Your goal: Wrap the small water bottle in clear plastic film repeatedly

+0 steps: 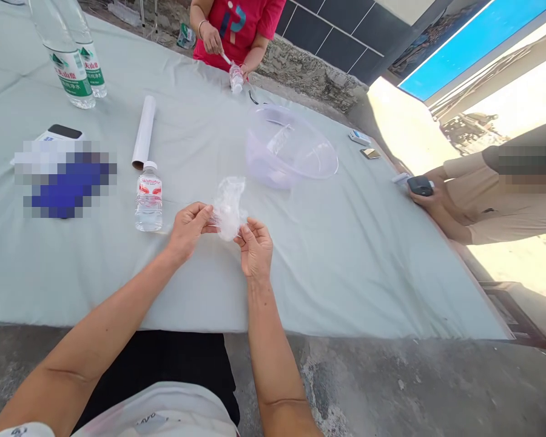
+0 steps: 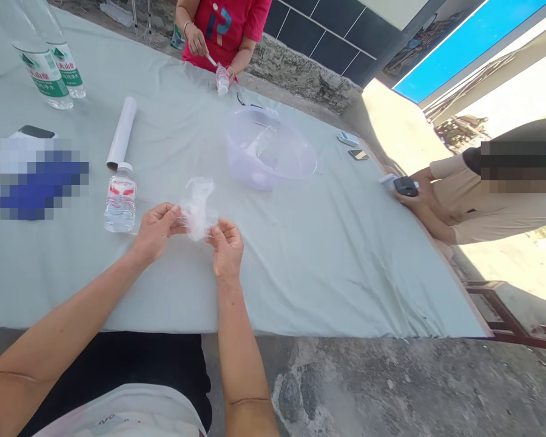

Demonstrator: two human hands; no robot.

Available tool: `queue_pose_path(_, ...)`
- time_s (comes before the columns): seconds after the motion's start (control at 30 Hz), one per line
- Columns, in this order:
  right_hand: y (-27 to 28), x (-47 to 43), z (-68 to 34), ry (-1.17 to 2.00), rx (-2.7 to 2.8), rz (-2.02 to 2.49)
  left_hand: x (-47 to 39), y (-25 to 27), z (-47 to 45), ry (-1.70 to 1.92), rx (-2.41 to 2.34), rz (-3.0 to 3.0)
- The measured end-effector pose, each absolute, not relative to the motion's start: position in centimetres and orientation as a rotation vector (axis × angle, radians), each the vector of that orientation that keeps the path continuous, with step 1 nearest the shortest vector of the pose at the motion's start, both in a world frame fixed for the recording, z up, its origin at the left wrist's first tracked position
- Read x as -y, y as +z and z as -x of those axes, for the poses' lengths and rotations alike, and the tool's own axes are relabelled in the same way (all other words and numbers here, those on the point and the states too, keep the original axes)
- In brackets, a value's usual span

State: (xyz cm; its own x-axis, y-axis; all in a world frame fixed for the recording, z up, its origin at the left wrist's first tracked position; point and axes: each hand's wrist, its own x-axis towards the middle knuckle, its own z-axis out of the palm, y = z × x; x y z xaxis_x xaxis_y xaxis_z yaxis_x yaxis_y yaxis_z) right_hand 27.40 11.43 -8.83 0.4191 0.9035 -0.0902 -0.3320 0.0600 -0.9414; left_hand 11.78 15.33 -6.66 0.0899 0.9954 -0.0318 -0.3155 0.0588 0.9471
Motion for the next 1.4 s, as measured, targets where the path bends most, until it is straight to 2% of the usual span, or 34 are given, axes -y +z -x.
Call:
queue_pose_path(0.1, -8.8, -11.0, -27.4, 0.768, 0.680, 1.227, -15.2, -6.6, -11.7, 1.307, -1.104, -1.125)
queue_pose_path(0.17, -8.9, -10.8, -27.0, 0.717, 0.794, 1.238, -15.0, -6.4, -11.8, 1.307, -1.166, -1.250)
queue_pose_path(0.27, -9.1, -10.9, -26.6, 0.941, 0.973, 1.269, -14.7, -6.2, -11.8, 1.250, -1.142, -1.351)
queue_pose_path(0.33, -9.2, -11.2, -26.7, 1.025, 0.870, 1.274, -14.9, -6.2, -11.6, 1.254, -1.187, -1.323)
queue_pose_path(0.43, -9.3, -11.7, -27.4, 1.045, 0.572, 1.166, -15.5, -6.6, -11.0, 1.425, -1.381, -1.288)
queue_pose_path(0.53, -9.1, -11.9, -27.8, 1.081, 0.468, 1.068, -15.7, -6.8, -10.7, 1.606, -1.425, -1.595)
queue_pose_path(0.63, -8.8, -11.9, -27.5, 1.118, 0.481, 1.035, -15.2, -6.5, -10.8, 1.338, -1.190, -1.991)
queue_pose_path(0.77, -8.6, -11.9, -27.4, 1.127, 0.464, 0.967, -14.8, -6.0, -11.0, 0.875, -1.094, -1.832)
queue_pose_path(0.97, -8.9, -12.2, -28.6, 1.012, 0.330, 0.934, -16.1, -5.6, -10.5, 1.081, -1.061, -1.116)
queue_pose_path(1.07, -9.0, -12.2, -28.9, 1.020, 0.292, 0.928, -16.3, -5.4, -10.3, 1.172, -1.112, -0.990)
queue_pose_path(1.23, -8.5, -11.9, -28.8, 1.191, 0.320, 0.897, -15.9, -4.5, -9.4, 0.798, -1.124, -1.188)
queue_pose_path(1.4, -8.4, -11.5, -27.6, 1.290, 0.505, 0.957, -15.2, -3.3, -10.3, 0.589, -0.994, -1.242)
